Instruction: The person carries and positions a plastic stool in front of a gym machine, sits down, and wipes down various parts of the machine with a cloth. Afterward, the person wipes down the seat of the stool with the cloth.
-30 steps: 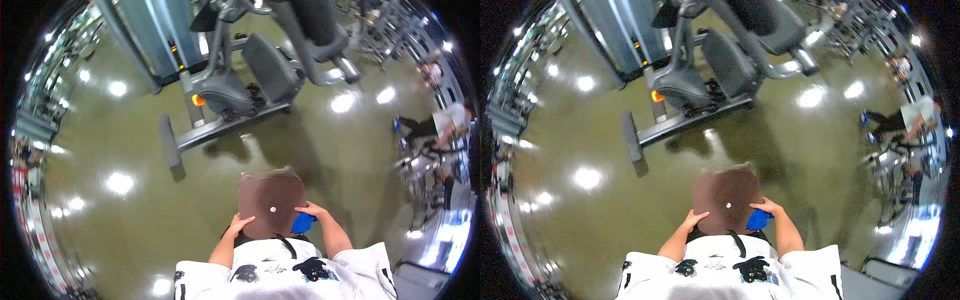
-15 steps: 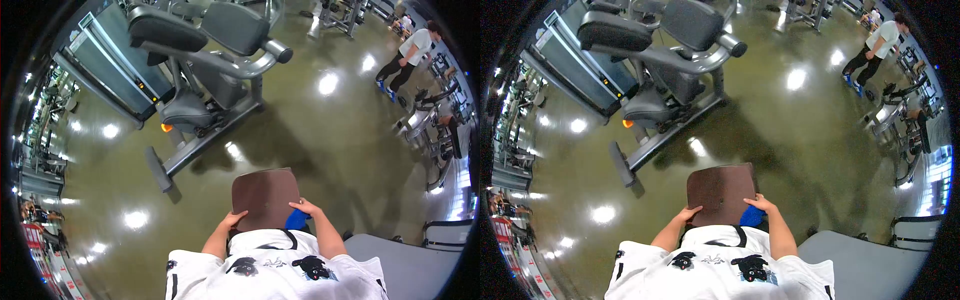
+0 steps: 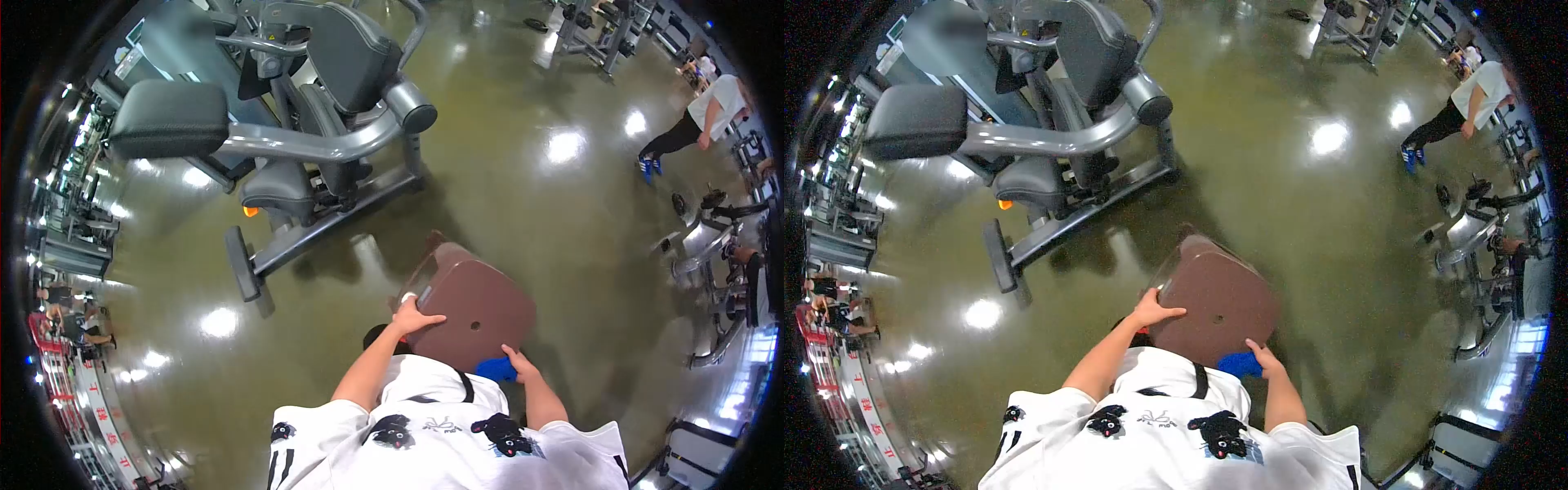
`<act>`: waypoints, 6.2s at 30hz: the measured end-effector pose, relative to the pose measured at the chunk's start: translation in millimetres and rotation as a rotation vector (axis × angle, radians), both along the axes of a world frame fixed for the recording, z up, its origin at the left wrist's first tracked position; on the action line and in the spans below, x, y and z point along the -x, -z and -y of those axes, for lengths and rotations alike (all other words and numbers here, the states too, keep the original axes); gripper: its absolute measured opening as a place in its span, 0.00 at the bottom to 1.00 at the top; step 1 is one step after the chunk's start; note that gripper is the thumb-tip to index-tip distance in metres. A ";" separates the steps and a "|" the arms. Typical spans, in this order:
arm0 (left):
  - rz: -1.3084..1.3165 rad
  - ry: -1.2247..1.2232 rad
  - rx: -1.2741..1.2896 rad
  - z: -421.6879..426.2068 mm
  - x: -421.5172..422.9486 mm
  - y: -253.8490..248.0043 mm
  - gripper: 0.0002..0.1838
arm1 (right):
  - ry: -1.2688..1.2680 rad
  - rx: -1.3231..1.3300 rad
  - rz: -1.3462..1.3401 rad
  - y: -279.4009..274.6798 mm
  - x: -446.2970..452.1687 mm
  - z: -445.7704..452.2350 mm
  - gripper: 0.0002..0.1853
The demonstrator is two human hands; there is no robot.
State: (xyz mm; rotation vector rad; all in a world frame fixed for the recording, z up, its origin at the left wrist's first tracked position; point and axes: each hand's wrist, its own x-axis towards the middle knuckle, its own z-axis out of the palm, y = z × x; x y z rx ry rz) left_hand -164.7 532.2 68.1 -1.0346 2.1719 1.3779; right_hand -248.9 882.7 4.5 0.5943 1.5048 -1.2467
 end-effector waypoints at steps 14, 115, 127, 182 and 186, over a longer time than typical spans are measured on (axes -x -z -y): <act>-0.158 0.078 -0.399 41.9 294.1 -17.1 0.54 | 0.084 0.054 -0.456 -79.9 297.5 20.4 0.44; 0.325 -1.203 -0.022 475.9 790.8 163.5 0.29 | -3.498 0.769 -1.511 120.6 788.3 986.5 0.21; 0.237 -1.344 0.215 473.3 802.9 156.8 0.22 | -3.040 1.167 -0.957 87.7 785.6 1018.0 0.21; -0.903 -2.489 0.296 445.6 673.0 214.3 0.14 | -2.272 1.083 -0.355 157.8 719.4 1018.5 0.28; -0.934 -2.470 0.244 457.5 674.3 206.0 0.11 | -2.310 1.077 -0.171 155.5 719.0 1010.4 0.27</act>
